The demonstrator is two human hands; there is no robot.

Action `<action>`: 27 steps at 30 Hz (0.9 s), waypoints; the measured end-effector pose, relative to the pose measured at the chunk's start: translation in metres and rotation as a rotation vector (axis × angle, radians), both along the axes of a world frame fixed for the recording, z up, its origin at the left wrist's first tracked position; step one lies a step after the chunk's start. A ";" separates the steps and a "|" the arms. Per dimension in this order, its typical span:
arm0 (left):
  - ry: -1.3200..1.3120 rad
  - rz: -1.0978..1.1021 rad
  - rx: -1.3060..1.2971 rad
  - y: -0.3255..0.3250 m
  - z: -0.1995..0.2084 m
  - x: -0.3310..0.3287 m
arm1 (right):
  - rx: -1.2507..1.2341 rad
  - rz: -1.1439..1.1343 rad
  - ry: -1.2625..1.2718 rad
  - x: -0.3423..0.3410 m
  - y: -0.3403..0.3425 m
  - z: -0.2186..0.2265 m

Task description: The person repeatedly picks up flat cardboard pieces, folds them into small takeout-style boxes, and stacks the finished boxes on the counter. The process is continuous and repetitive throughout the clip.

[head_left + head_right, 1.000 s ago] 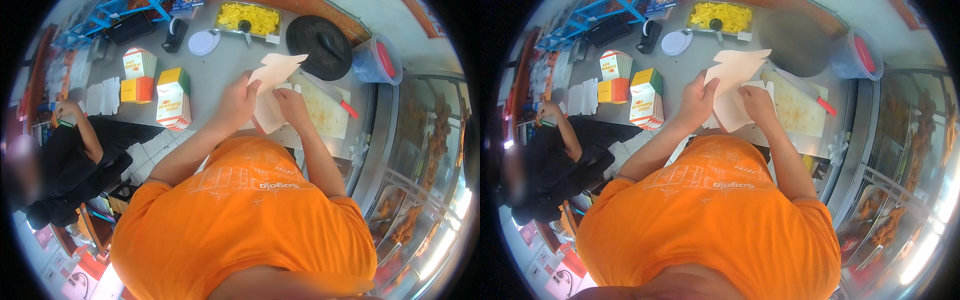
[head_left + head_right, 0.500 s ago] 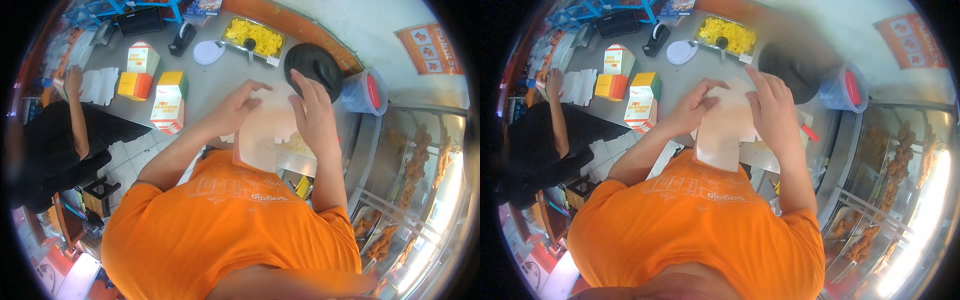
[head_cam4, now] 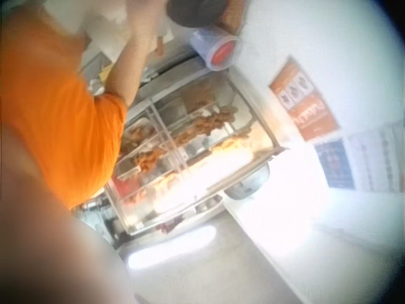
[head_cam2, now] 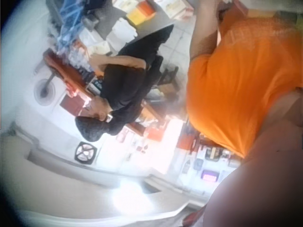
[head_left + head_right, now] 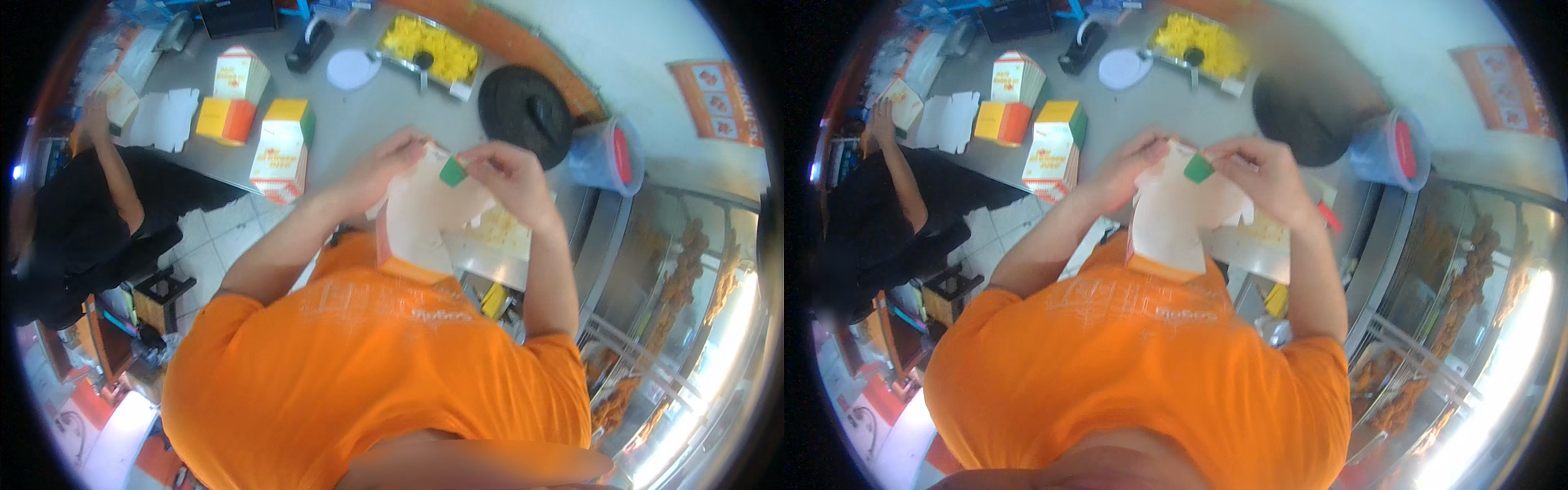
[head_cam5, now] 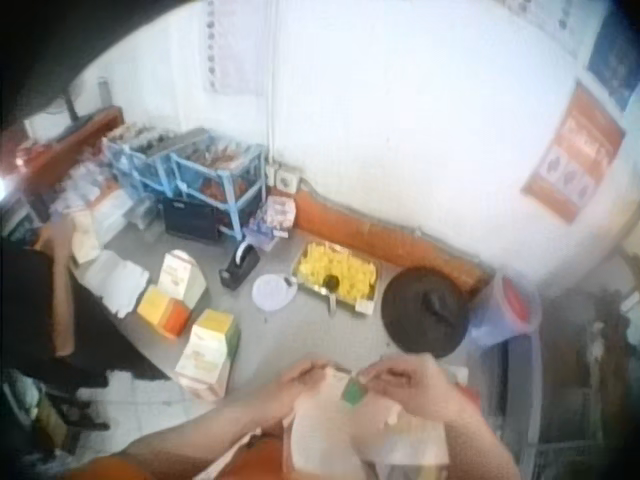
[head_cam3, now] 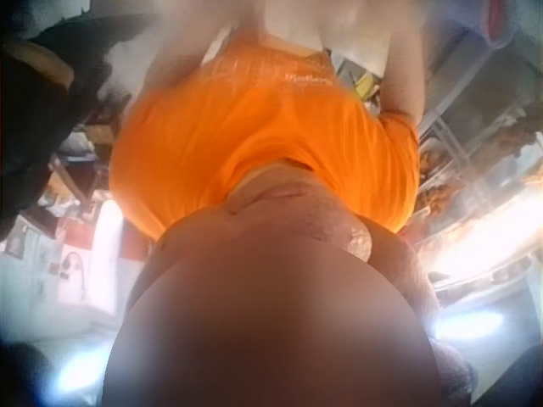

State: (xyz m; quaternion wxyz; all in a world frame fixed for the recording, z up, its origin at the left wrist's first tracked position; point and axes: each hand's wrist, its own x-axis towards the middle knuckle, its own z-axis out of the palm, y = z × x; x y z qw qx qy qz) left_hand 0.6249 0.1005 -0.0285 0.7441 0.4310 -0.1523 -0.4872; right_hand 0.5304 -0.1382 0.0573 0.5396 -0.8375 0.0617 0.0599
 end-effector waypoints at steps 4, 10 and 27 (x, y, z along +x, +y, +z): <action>-0.095 -0.008 0.095 -0.014 0.007 0.007 | -0.284 -0.074 -0.215 0.008 -0.001 -0.004; -0.416 0.120 0.013 -0.044 0.027 0.015 | -0.357 -0.574 -0.334 0.025 0.021 -0.032; -0.253 0.116 -0.124 -0.089 0.020 0.034 | 0.362 -0.712 -0.278 0.040 -0.013 -0.060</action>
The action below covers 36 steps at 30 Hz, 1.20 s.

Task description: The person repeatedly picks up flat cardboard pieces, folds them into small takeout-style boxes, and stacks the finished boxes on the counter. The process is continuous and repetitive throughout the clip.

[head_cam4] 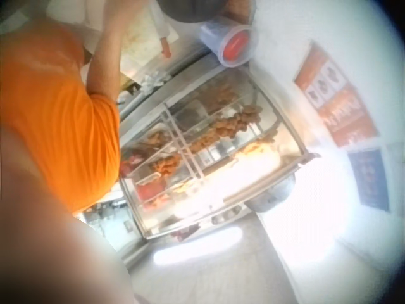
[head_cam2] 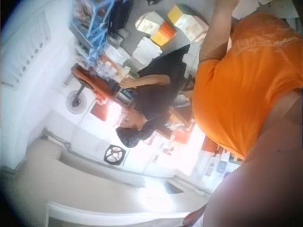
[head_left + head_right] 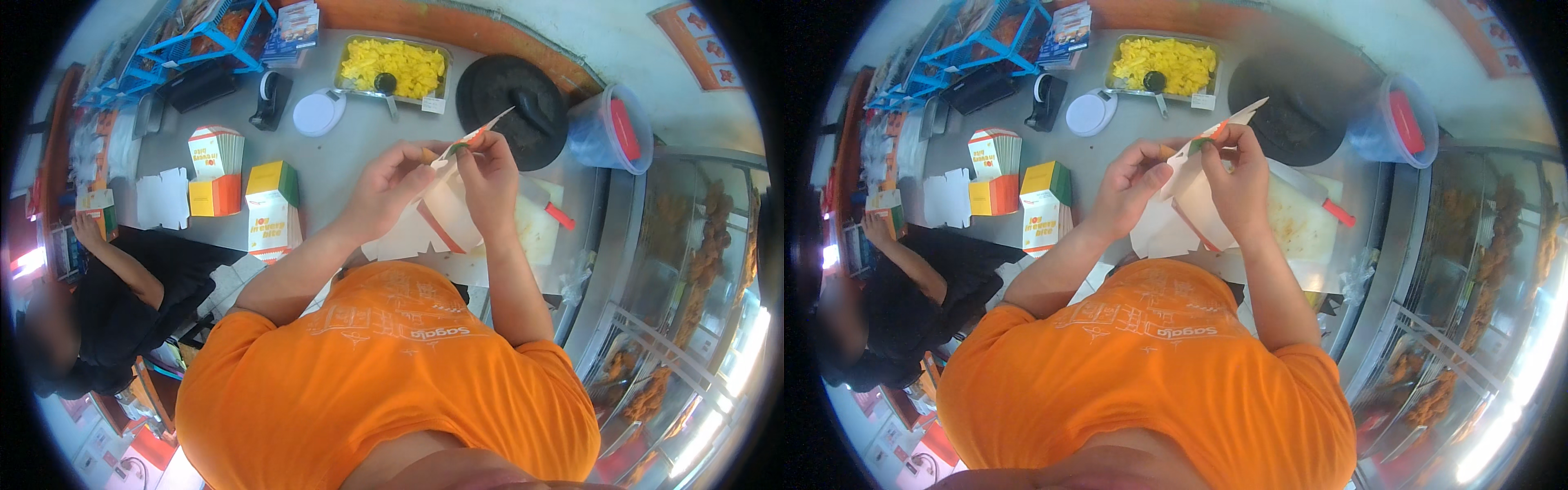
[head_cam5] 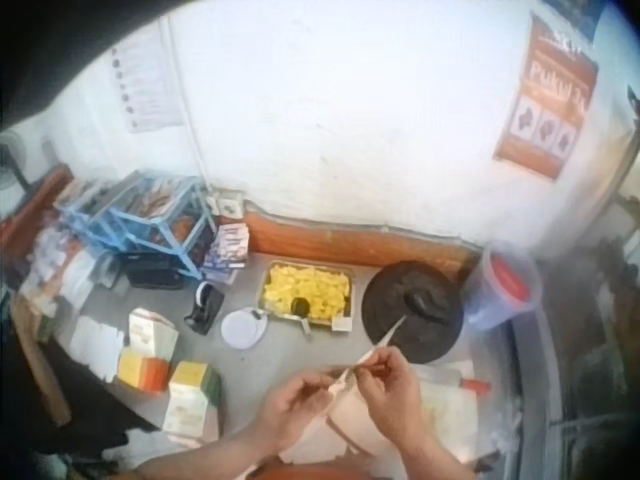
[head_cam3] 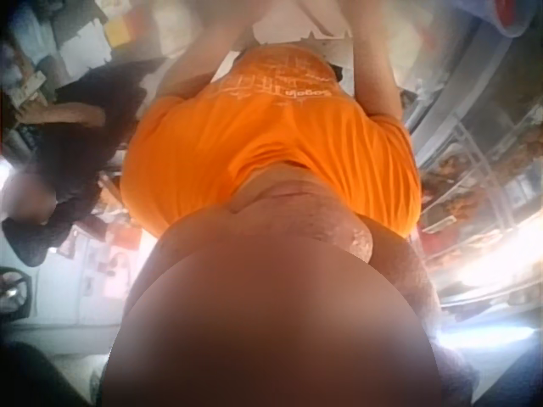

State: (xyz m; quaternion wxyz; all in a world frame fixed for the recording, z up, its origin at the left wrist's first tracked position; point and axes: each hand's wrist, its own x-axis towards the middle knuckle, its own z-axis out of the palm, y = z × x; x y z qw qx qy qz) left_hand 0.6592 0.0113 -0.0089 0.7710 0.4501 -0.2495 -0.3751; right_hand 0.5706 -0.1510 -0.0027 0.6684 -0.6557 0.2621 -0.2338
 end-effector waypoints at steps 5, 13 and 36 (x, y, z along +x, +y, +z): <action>-0.119 0.192 0.090 -0.010 -0.001 0.006 | -0.018 -0.013 -0.050 0.001 0.018 -0.001; -0.072 0.248 0.195 -0.012 0.005 0.016 | 0.058 -0.041 -0.163 0.014 0.032 -0.004; -1.067 0.648 0.075 0.024 0.033 -0.024 | 0.509 0.109 -0.411 -0.010 0.070 0.021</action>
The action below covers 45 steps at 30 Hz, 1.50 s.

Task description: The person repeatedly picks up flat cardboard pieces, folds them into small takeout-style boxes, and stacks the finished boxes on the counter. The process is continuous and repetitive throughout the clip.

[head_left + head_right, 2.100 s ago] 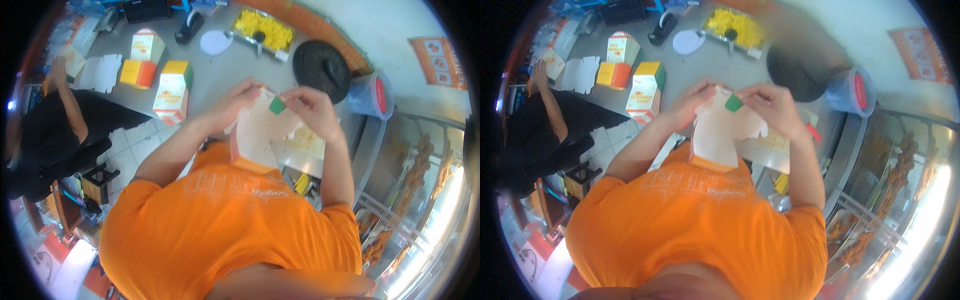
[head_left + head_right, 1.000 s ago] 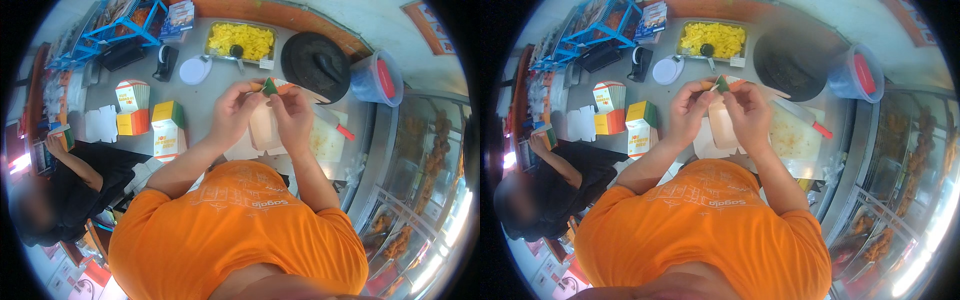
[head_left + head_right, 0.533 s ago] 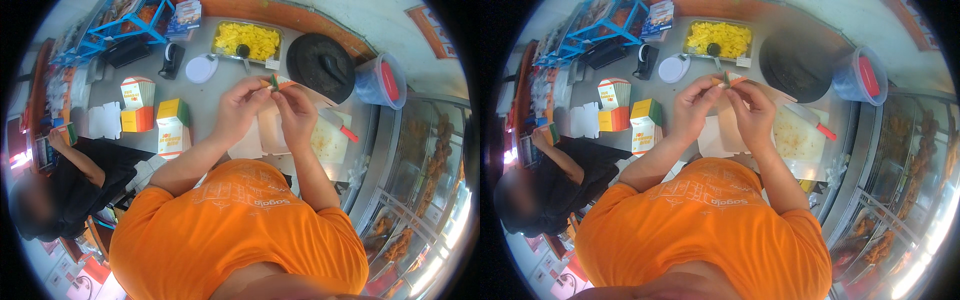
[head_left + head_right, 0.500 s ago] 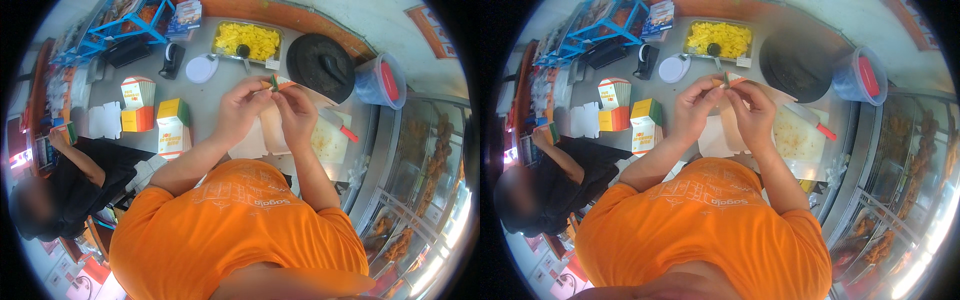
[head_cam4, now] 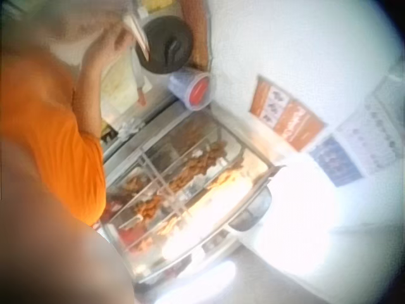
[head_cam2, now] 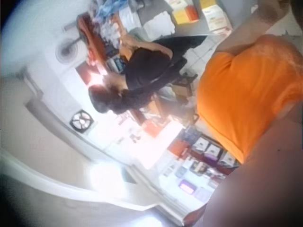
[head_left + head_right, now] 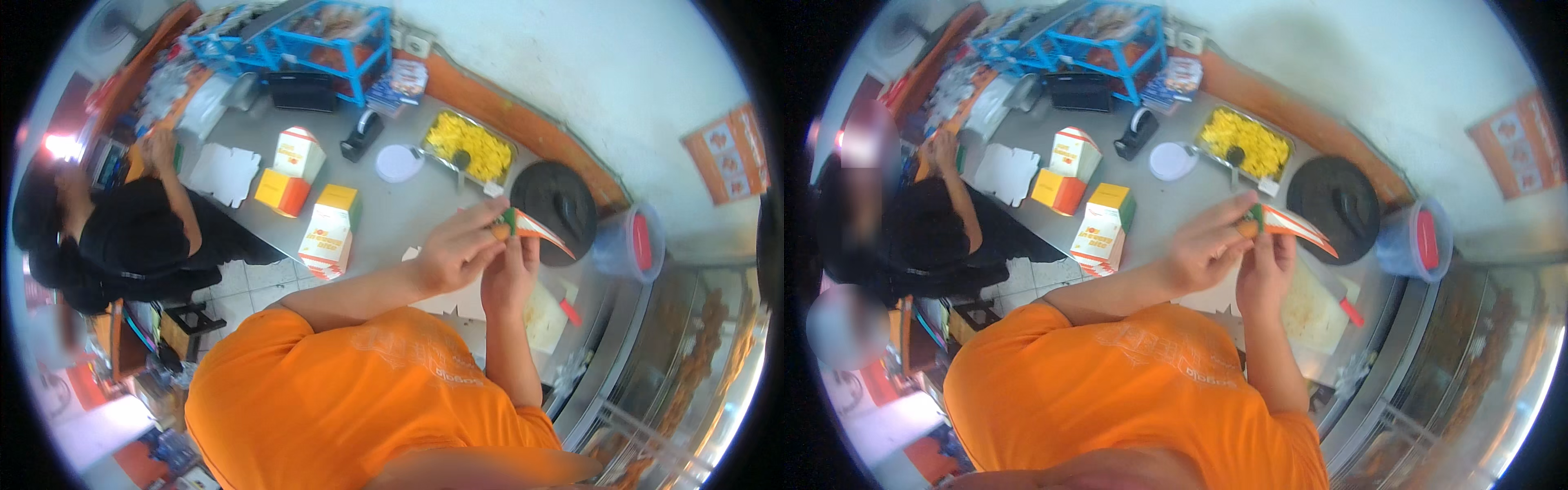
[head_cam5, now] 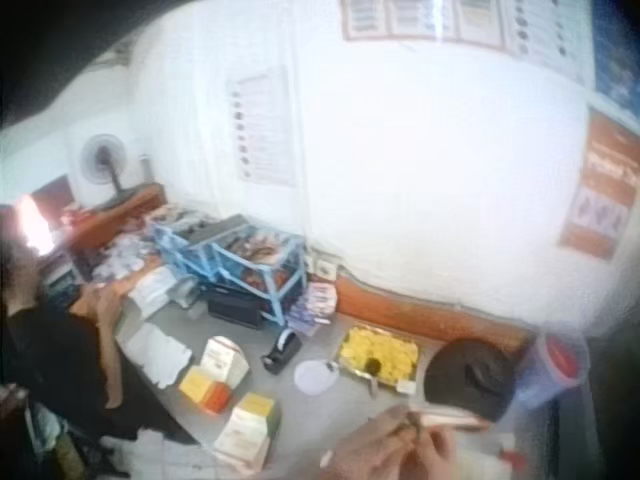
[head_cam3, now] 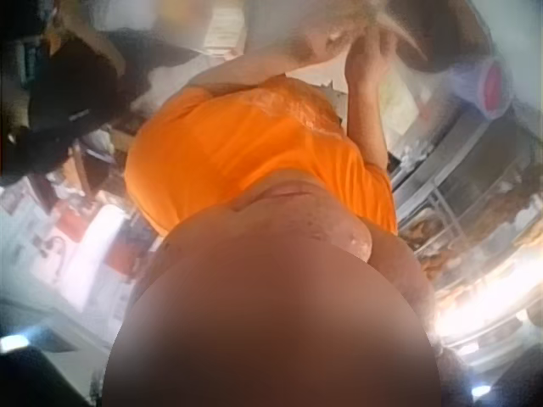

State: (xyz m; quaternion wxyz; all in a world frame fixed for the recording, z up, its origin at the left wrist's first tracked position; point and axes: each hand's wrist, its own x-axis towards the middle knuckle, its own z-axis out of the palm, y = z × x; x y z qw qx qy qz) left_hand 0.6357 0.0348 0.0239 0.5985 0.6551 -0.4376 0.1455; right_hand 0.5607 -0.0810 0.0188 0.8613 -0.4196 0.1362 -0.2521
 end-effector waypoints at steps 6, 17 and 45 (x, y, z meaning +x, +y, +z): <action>0.223 -0.093 -0.123 0.019 0.004 -0.003 | -0.021 0.227 -0.048 -0.023 0.010 0.004; 0.868 -0.110 -0.042 0.087 -0.032 -0.031 | -0.771 0.077 0.290 -0.054 -0.029 0.007; 0.264 -0.080 0.075 0.111 -0.026 -0.027 | -0.592 0.299 0.324 -0.028 0.003 0.022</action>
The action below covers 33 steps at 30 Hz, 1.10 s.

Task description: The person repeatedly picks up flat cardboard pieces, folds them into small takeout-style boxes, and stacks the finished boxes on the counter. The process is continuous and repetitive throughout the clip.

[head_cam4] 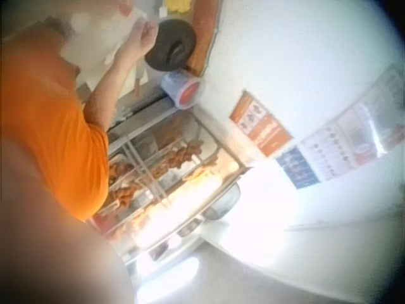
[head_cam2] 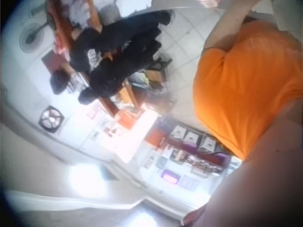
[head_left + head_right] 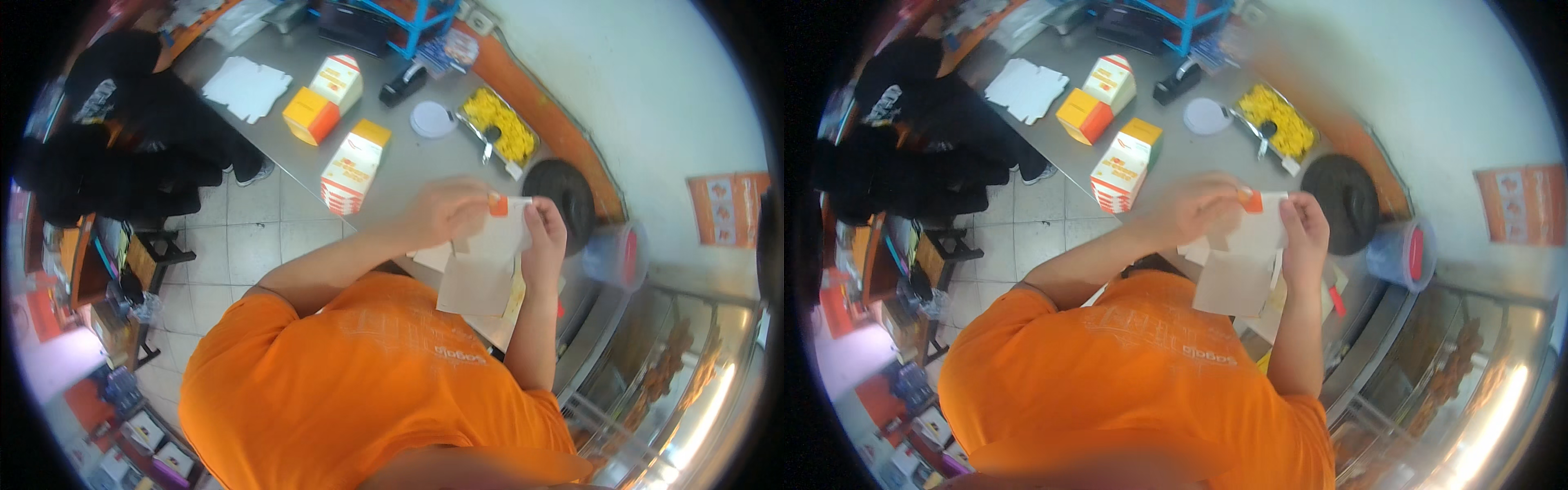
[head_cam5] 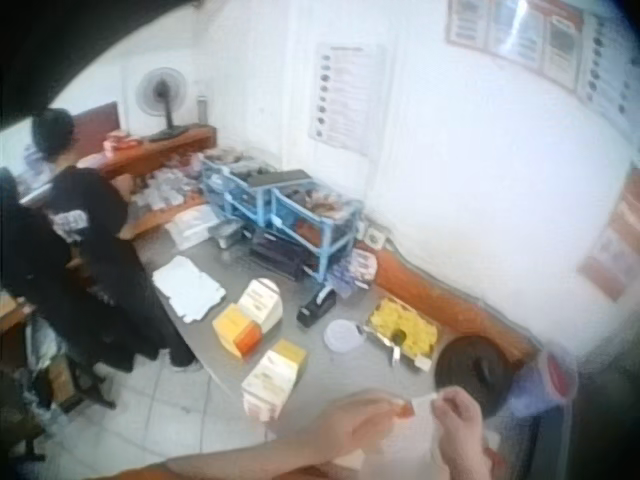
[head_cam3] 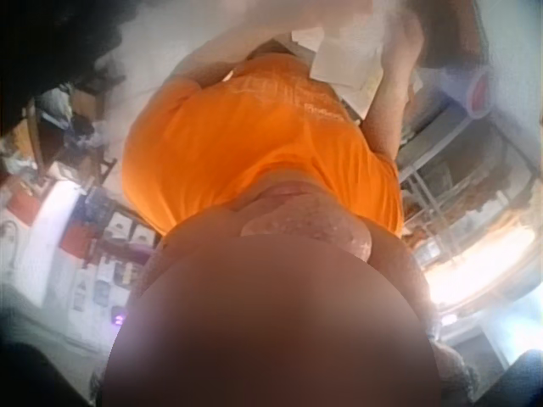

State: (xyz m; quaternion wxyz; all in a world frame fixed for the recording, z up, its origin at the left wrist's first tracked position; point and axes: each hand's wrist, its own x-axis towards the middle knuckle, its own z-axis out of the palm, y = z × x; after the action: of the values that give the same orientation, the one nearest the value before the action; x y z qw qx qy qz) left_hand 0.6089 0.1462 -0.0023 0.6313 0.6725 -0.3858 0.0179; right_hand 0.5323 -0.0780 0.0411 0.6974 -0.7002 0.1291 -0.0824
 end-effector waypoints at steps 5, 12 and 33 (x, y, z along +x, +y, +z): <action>0.455 0.008 -0.093 -0.009 0.012 0.010 | 0.346 0.092 0.123 -0.009 0.008 0.008; 0.621 0.074 -0.129 -0.034 0.009 0.013 | 0.155 -0.258 -0.085 -0.026 0.068 -0.016; 0.360 0.034 -0.334 -0.081 0.028 -0.003 | -0.325 -0.314 -0.521 -0.010 0.029 -0.001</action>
State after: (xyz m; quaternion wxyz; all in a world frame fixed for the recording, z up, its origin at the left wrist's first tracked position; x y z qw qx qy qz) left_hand 0.6057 0.0647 0.0259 0.7920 0.5574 -0.2474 -0.0280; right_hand 0.5223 -0.0492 0.0402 0.5652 -0.7290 0.0382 -0.3843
